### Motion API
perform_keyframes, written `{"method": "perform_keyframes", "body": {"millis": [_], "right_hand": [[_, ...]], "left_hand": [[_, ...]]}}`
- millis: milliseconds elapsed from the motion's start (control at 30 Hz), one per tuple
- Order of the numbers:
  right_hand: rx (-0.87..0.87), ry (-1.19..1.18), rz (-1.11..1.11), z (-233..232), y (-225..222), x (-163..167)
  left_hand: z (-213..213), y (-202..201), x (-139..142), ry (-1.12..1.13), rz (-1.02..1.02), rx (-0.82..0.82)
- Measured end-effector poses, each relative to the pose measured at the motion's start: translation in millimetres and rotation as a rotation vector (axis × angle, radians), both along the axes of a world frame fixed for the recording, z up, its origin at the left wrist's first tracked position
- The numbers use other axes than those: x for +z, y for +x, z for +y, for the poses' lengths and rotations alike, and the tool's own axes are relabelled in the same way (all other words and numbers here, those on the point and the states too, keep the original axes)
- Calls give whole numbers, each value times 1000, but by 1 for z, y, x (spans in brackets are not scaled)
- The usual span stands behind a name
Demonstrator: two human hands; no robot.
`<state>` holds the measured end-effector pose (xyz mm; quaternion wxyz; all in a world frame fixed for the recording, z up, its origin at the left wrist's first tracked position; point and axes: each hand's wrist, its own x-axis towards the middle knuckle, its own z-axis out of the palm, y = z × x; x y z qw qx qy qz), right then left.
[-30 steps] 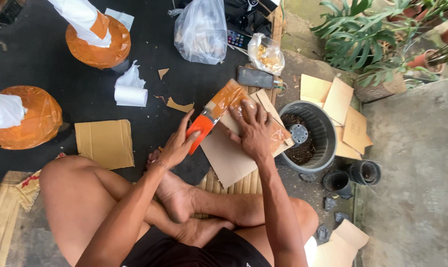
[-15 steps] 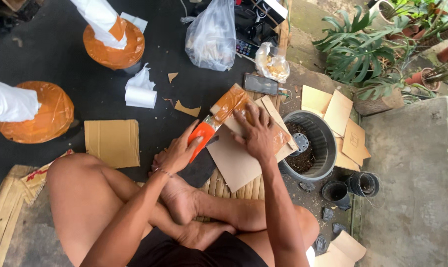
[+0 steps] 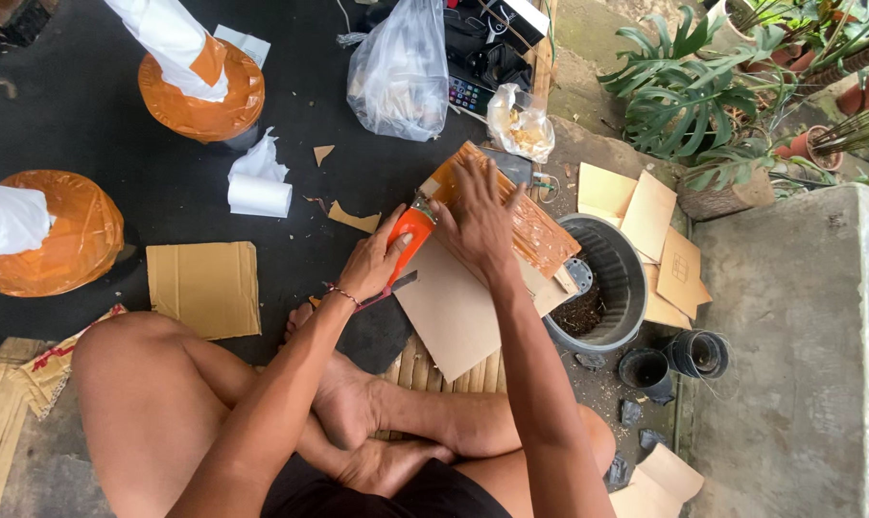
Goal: The person assembles a cardboard box by cutting pieces with a utility knife, folding the flaps, and securing them with a tape dispenser. They work on a mat on the ground, surrounded by plant pots and other materials.
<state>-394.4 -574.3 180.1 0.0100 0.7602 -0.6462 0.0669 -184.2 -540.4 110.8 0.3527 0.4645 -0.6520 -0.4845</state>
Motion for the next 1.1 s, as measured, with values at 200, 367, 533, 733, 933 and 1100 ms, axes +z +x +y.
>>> {"method": "perform_keyframes", "body": {"millis": [200,367,533,733,933,1100], "right_hand": [[-81,40,21,-7,15,-10],[-100,54,38,-7,13,-3],[-93,14,13,-11,18,-2],[-118,-3,67,-12,27,-14],[-100,-82,158,-13,28,-17],[-111,-106,164,-4,34,-10]], "left_hand": [[-6,13,12,124,-91,-47],[16,36,22,5,-88,-41],[-9,10,-3,251,-390,-78],[-46,-23,-42,1,-392,-11],[-31,-24,1,151,-908,-183],[-5,29,46,41,-1019,-23]]}}
